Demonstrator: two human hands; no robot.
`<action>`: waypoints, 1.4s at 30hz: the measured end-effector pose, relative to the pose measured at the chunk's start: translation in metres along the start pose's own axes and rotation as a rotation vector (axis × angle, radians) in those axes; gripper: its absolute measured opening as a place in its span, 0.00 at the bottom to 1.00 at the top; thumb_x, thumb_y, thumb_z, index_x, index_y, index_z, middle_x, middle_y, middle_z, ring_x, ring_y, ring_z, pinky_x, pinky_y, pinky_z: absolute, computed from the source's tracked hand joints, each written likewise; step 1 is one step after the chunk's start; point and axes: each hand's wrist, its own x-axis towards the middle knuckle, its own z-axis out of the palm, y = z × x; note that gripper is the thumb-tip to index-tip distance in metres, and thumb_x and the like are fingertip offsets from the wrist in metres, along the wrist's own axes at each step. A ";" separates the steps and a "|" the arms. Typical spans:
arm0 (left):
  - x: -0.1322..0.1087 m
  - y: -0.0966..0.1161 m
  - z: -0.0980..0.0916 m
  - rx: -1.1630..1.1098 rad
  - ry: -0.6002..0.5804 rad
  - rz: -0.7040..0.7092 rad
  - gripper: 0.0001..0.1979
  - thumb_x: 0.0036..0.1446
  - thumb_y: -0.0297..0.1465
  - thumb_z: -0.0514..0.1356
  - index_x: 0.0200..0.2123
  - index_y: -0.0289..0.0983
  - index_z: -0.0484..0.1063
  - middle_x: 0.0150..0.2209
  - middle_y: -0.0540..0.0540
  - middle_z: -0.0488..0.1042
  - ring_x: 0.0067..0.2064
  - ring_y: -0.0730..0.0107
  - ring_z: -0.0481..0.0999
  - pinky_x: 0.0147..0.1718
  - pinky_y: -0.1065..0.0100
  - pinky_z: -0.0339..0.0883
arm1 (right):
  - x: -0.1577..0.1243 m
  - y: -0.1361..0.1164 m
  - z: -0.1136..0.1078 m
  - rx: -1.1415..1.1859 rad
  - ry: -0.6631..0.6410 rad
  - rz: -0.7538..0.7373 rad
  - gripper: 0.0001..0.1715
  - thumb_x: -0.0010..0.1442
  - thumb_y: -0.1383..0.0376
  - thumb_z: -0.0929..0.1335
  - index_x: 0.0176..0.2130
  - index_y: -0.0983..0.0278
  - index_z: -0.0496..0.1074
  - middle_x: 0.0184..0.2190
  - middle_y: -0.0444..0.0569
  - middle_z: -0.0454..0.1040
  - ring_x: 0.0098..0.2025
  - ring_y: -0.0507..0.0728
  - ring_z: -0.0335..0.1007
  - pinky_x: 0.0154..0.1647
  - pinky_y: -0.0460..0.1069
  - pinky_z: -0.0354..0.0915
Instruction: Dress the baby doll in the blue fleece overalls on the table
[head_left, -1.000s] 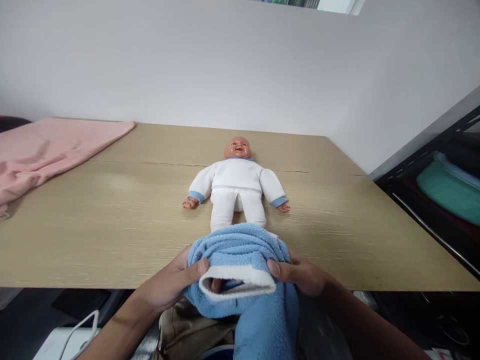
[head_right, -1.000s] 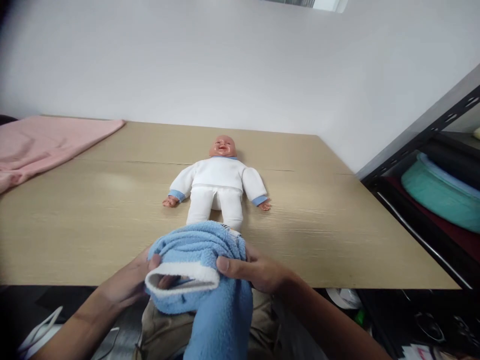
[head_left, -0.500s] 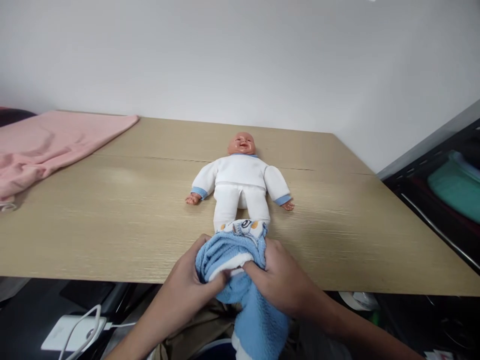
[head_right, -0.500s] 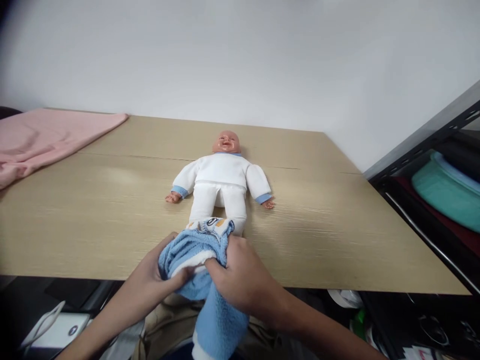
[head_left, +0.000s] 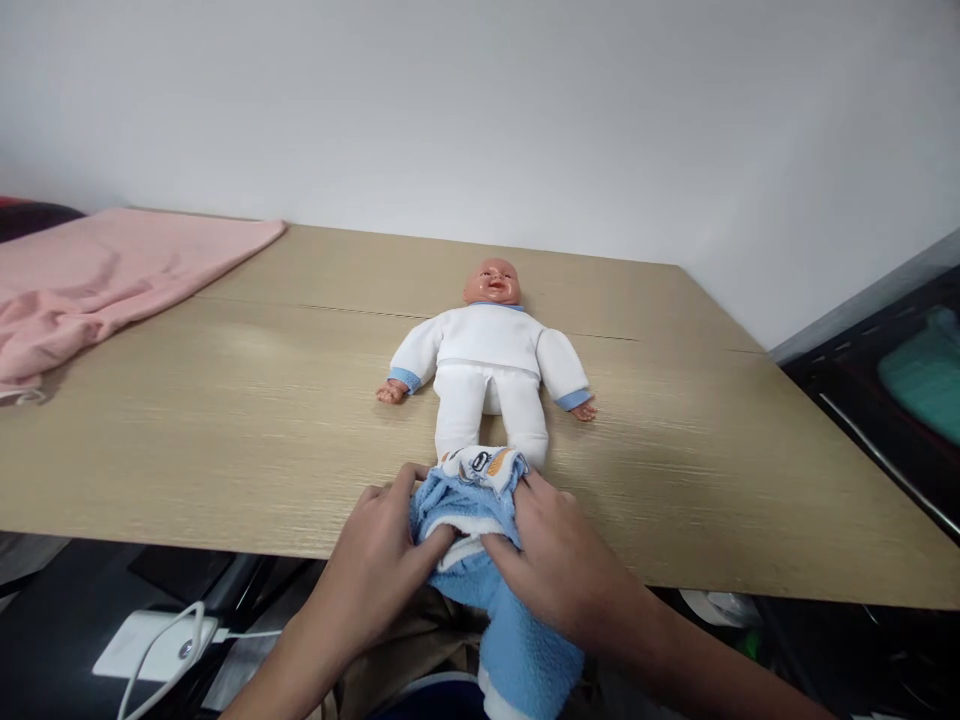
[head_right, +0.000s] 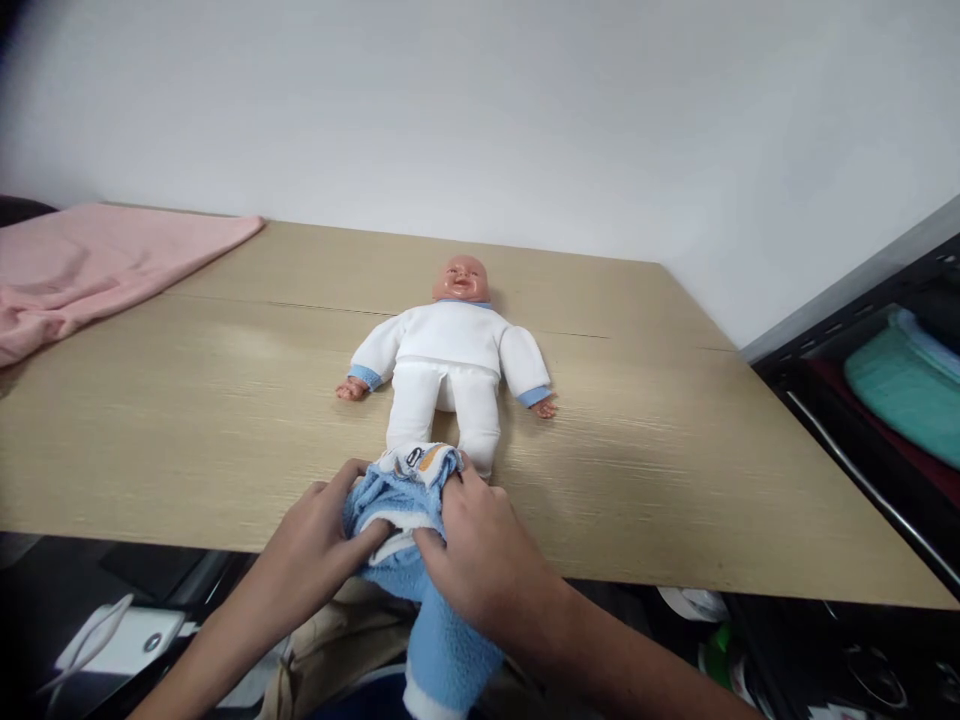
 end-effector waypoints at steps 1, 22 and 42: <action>-0.001 0.000 -0.001 -0.008 -0.016 -0.003 0.16 0.67 0.40 0.60 0.53 0.42 0.72 0.46 0.41 0.82 0.50 0.39 0.78 0.49 0.52 0.67 | -0.001 0.000 0.000 -0.020 -0.005 -0.003 0.25 0.73 0.63 0.67 0.64 0.71 0.77 0.65 0.70 0.79 0.68 0.75 0.75 0.70 0.68 0.70; 0.001 -0.015 0.009 -0.203 -0.044 0.139 0.20 0.68 0.32 0.60 0.61 0.41 0.67 0.58 0.39 0.79 0.58 0.46 0.77 0.58 0.50 0.68 | -0.001 0.015 0.000 0.166 -0.020 -0.069 0.42 0.69 0.66 0.67 0.77 0.74 0.61 0.77 0.71 0.64 0.78 0.75 0.63 0.79 0.69 0.62; 0.033 -0.011 -0.003 -0.247 0.075 0.281 0.21 0.65 0.28 0.62 0.60 0.43 0.70 0.57 0.46 0.79 0.57 0.55 0.77 0.58 0.59 0.67 | 0.033 0.033 -0.007 0.385 0.280 -0.236 0.30 0.62 0.72 0.71 0.62 0.62 0.72 0.59 0.58 0.81 0.63 0.69 0.79 0.67 0.64 0.75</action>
